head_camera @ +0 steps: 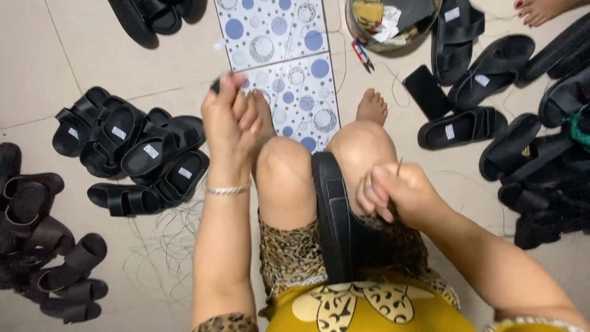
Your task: Hand-stitching the upper component of a black sandal to its sole using a needle and thread.
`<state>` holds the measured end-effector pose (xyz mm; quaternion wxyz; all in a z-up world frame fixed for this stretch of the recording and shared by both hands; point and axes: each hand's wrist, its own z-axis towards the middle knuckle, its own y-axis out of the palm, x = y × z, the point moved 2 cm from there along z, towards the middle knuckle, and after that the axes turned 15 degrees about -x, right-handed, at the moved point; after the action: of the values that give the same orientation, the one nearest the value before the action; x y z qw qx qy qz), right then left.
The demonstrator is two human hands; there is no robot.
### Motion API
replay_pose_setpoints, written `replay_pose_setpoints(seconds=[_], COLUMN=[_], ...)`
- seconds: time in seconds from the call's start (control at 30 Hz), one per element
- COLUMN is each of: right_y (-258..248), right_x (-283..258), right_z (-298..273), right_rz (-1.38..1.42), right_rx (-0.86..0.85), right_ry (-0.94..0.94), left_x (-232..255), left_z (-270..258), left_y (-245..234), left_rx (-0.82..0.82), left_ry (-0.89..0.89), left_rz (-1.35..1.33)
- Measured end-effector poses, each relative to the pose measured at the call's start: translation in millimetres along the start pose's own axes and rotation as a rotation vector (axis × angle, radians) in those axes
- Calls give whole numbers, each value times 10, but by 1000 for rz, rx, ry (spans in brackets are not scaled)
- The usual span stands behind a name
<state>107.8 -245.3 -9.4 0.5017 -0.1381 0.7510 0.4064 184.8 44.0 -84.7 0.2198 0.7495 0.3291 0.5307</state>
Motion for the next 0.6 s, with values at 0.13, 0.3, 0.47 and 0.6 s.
replay_pose_setpoints(seconds=[0.13,0.3,0.47,0.6], right_y=[-509,-170,98,115], right_x=[-360,-610,-450,-436], right_z=[-217,-234,-101,-34], right_rz=[-575,-1001,-1204,-1308], right_rx=[384,204,-277,-293], right_ry=[355,335,447,385], left_x=[412,583,127,-26], left_z=[-129,-809,-1081,-1124], left_y=[-589,-268,554,621], left_rx=[293,114,-570,-828], left_ry=[-354,235,288,122], left_rz=[742,1796,1443,1646])
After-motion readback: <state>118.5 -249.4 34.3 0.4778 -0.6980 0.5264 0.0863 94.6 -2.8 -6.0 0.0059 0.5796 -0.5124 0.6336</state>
